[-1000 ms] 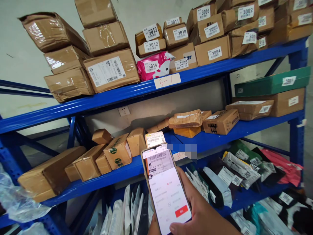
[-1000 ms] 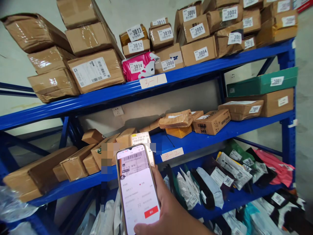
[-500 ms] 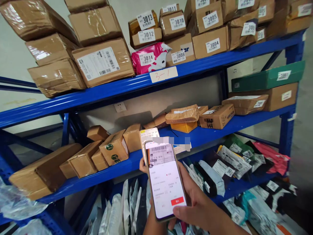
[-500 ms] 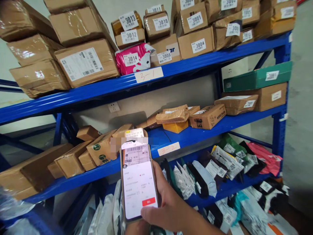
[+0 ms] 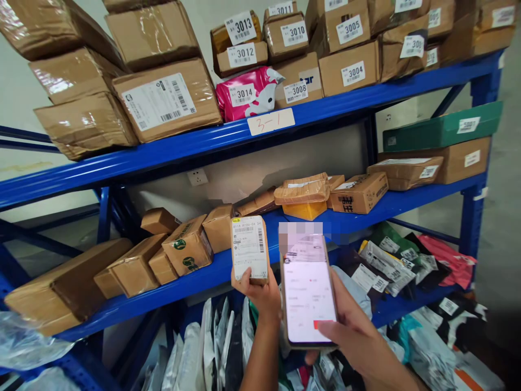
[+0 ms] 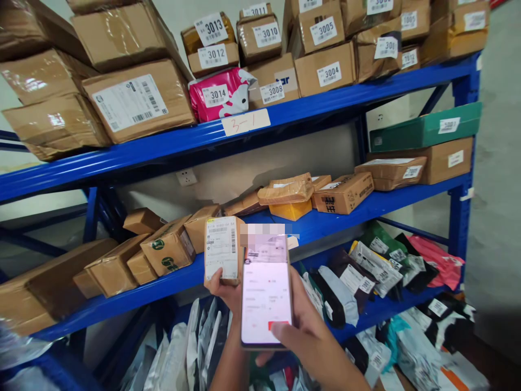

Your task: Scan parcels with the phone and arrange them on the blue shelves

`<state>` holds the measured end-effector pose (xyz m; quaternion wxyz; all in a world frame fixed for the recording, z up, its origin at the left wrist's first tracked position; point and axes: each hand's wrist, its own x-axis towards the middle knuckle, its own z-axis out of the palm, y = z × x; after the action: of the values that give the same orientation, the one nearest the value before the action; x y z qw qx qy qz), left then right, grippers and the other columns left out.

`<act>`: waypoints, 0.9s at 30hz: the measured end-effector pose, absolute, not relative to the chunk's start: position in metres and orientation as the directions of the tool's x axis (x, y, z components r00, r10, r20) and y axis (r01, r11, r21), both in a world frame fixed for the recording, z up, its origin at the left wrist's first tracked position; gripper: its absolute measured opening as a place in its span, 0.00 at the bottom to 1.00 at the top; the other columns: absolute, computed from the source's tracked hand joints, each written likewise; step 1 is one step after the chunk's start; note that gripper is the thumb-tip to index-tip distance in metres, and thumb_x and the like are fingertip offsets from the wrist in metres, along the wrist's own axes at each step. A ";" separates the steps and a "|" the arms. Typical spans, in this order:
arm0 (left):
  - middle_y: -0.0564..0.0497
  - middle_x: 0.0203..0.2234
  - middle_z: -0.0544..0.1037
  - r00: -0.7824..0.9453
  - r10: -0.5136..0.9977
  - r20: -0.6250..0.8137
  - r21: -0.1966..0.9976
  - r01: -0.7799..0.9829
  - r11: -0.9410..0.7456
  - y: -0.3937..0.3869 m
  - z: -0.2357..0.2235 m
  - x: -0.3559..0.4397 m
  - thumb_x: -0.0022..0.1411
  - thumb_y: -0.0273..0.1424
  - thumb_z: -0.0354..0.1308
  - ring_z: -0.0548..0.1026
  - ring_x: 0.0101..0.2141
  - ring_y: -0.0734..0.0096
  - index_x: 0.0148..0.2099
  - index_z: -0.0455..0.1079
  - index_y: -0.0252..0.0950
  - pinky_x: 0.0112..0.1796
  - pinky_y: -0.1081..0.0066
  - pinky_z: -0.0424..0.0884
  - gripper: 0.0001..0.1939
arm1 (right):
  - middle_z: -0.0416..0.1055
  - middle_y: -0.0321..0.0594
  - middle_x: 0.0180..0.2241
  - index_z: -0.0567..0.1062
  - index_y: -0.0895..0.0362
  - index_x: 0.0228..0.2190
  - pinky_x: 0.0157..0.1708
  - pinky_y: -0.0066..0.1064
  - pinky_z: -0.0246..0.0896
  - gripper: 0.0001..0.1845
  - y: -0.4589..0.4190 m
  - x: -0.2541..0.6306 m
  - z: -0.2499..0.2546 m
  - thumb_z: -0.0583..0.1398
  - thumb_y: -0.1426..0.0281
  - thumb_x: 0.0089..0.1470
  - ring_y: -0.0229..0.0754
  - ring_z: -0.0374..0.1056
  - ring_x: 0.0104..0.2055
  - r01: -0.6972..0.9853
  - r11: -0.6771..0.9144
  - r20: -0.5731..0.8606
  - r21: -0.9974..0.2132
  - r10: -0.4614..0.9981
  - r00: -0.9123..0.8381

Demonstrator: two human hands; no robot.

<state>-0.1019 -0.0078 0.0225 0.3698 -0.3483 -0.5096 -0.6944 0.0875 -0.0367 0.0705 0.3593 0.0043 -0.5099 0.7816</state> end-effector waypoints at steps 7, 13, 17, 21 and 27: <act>0.42 0.51 0.54 -0.345 -0.229 0.911 0.317 0.937 -0.147 0.001 0.014 -0.111 0.54 0.20 0.63 0.62 0.56 0.57 0.52 0.48 0.41 0.49 0.52 0.71 0.30 | 0.74 0.45 0.48 0.34 0.42 0.65 0.22 0.37 0.73 0.56 -0.026 0.098 0.066 0.65 0.67 0.49 0.57 0.74 0.42 -0.624 -0.164 0.337 -0.764 0.724 -0.602; 0.43 0.51 0.54 -0.338 -0.245 0.909 0.304 0.938 -0.169 0.003 0.008 -0.116 0.53 0.20 0.64 0.62 0.56 0.56 0.52 0.49 0.42 0.49 0.50 0.72 0.32 | 0.75 0.45 0.48 0.40 0.41 0.65 0.21 0.38 0.74 0.53 -0.025 0.093 0.066 0.65 0.70 0.48 0.59 0.74 0.43 -0.651 -0.166 0.316 -0.740 0.769 -0.556; 0.43 0.51 0.53 -0.356 -0.220 0.908 0.300 0.920 -0.250 0.002 0.004 -0.117 0.54 0.20 0.62 0.63 0.56 0.57 0.52 0.49 0.43 0.49 0.50 0.72 0.31 | 0.75 0.45 0.49 0.41 0.41 0.65 0.21 0.39 0.74 0.54 -0.024 0.087 0.065 0.66 0.71 0.47 0.59 0.74 0.43 -0.656 -0.173 0.309 -0.735 0.776 -0.550; 0.42 0.52 0.53 -0.342 -0.229 0.911 0.291 0.929 -0.228 -0.001 0.003 -0.119 0.54 0.19 0.61 0.61 0.57 0.56 0.51 0.49 0.43 0.48 0.51 0.72 0.30 | 0.73 0.46 0.52 0.41 0.40 0.64 0.20 0.38 0.73 0.54 -0.024 0.081 0.064 0.66 0.71 0.46 0.59 0.74 0.44 -0.651 -0.183 0.288 -0.737 0.785 -0.548; 0.42 0.52 0.52 -0.236 -0.349 0.907 0.201 0.970 -0.134 -0.014 0.013 -0.127 0.51 0.17 0.62 0.62 0.56 0.54 0.49 0.48 0.45 0.46 0.51 0.74 0.32 | 0.75 0.47 0.49 0.45 0.42 0.64 0.21 0.38 0.72 0.52 -0.026 0.072 0.066 0.66 0.70 0.46 0.56 0.76 0.37 -0.625 -0.178 0.247 -0.760 0.810 -0.531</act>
<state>-0.1268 -0.0144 0.0133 0.5000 -0.3634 -0.4275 -0.6597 0.0716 -0.0258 0.0657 0.4722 -0.1067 -0.4337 0.7600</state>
